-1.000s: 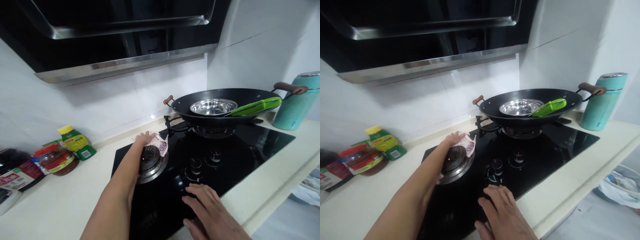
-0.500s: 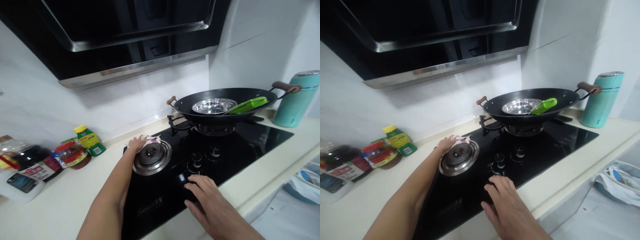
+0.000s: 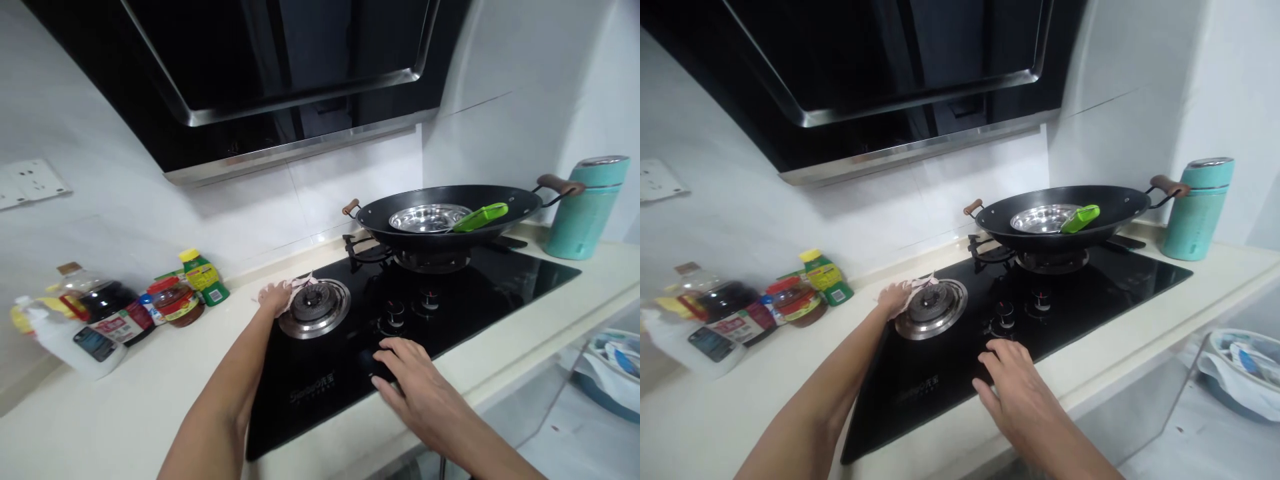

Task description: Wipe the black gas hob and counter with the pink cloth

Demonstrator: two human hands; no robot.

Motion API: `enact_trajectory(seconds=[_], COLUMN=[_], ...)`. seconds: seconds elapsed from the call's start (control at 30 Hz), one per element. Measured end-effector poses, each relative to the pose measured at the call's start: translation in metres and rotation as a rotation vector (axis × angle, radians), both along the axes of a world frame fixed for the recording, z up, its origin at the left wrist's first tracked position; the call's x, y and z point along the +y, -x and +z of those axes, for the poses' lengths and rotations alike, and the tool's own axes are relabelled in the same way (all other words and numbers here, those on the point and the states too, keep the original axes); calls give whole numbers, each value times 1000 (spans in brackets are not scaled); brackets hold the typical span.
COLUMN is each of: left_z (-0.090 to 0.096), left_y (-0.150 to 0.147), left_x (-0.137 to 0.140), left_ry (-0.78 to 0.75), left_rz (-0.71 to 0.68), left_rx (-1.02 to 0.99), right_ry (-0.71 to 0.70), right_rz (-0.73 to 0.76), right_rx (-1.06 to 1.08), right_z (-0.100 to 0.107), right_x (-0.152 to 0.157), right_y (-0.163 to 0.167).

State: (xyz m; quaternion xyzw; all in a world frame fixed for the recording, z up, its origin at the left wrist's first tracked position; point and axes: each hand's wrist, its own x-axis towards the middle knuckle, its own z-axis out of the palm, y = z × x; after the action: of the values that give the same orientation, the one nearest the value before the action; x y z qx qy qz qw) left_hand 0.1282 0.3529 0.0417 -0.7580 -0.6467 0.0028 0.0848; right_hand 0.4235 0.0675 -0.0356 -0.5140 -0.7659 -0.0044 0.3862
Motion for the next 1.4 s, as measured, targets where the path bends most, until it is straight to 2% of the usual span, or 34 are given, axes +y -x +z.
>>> enact_trajectory(seconds=[0.27,0.57,0.87,1.0,1.23,1.3,1.4], left_z=[-7,-4,-8,-10,-6,-6,-7], left_y=[5,-1,6,13,11,10,10], left_x=[-42,-80,-115,-104,-49,-46,-57], left_ry=[-51,-58,-2,30,14,3,-7], left_rz=[149,278,187,183,267,280,255], left_rx=[-27,-60,-60,-80,-129,-130,-117], right_ry=[8,17,-51,-66,-47,-51,-60], right_rz=[-36,-50,-47,-26,-18,-17,-28], right_rx=[-8,-13,-57,-72,-63,-49,-28], right_z=[-2,-3,-5,-7,-1,1,1], right_x=[-1,-1,-2,-1,-1,-1,-2], right_y=[0,1,2,2,1,1,0])
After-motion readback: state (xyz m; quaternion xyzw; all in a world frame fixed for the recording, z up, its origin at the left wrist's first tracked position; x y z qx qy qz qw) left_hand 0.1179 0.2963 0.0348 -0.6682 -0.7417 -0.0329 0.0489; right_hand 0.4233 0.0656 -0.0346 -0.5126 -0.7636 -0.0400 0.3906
